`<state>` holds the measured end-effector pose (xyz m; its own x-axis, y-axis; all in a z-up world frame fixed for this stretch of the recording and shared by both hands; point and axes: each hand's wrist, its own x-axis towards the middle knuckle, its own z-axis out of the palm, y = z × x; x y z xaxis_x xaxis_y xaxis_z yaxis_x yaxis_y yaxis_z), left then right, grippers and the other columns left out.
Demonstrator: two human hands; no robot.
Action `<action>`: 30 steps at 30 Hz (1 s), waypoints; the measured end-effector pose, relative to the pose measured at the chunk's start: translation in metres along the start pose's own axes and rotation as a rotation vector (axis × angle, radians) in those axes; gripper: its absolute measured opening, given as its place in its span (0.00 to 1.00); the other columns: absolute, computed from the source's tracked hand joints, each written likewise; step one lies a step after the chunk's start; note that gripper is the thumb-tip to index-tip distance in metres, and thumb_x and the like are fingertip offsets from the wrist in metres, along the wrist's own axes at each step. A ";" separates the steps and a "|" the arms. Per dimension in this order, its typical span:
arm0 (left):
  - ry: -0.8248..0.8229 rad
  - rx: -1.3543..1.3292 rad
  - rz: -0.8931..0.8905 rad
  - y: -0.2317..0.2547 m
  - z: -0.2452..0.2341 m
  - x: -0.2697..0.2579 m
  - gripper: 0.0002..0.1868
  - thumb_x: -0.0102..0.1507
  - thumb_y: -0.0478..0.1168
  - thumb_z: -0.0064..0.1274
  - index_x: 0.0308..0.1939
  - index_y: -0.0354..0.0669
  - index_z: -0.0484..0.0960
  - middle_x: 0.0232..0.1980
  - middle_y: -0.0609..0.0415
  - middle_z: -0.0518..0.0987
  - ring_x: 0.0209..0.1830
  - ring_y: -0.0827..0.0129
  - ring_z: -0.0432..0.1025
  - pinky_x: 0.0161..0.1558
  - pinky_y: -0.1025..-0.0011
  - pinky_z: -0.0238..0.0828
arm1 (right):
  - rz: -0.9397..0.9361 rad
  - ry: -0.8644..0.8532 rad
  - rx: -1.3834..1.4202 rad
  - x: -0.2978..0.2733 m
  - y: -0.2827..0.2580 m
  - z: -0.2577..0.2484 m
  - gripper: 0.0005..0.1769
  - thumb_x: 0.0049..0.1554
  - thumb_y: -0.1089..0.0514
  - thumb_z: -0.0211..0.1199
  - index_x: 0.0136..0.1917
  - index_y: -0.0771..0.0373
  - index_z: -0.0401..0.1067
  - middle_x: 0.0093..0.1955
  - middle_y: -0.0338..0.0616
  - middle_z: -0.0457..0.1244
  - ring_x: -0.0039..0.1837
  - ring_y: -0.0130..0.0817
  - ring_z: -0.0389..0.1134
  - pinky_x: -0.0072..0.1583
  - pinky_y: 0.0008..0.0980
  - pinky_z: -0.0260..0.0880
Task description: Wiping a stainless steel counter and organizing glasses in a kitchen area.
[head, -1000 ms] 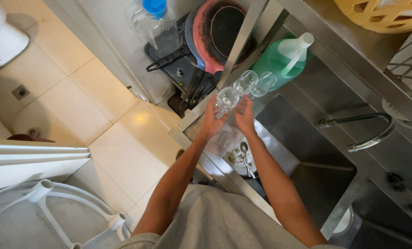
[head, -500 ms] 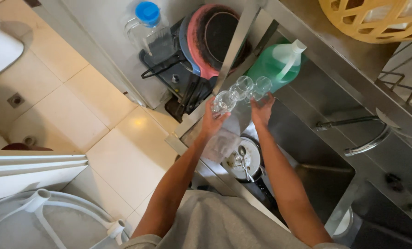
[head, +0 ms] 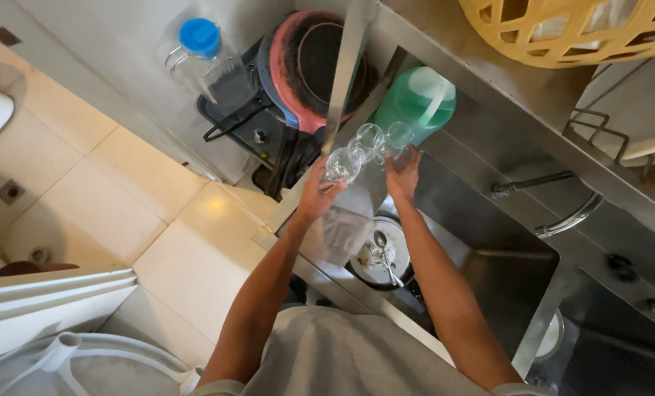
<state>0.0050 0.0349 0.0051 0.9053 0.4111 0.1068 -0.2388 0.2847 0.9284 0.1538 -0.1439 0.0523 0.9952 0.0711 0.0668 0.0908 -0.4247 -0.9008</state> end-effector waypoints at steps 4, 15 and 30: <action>-0.015 0.014 -0.026 0.007 -0.002 -0.001 0.45 0.60 0.31 0.65 0.76 0.48 0.55 0.69 0.49 0.70 0.60 0.61 0.76 0.56 0.64 0.78 | -0.032 -0.001 0.017 0.005 0.007 0.000 0.44 0.57 0.41 0.73 0.77 0.54 0.55 0.64 0.54 0.64 0.51 0.39 0.76 0.56 0.38 0.75; -0.021 0.044 -0.045 0.031 0.004 -0.017 0.43 0.61 0.30 0.64 0.75 0.46 0.57 0.65 0.50 0.71 0.59 0.61 0.76 0.57 0.62 0.79 | -0.165 -0.062 -0.018 0.014 0.013 0.001 0.37 0.59 0.52 0.70 0.76 0.54 0.57 0.59 0.53 0.67 0.59 0.40 0.72 0.56 0.38 0.76; -0.001 0.043 -0.055 0.044 0.003 -0.026 0.44 0.59 0.27 0.64 0.74 0.46 0.57 0.64 0.49 0.70 0.58 0.62 0.76 0.56 0.64 0.79 | -0.307 -0.067 0.063 -0.030 -0.019 0.015 0.31 0.59 0.57 0.74 0.70 0.60 0.63 0.58 0.50 0.63 0.55 0.38 0.68 0.54 0.36 0.74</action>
<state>-0.0284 0.0338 0.0444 0.9169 0.3952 0.0553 -0.1733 0.2696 0.9473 0.1219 -0.1248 0.0607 0.9170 0.2475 0.3129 0.3818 -0.3175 -0.8680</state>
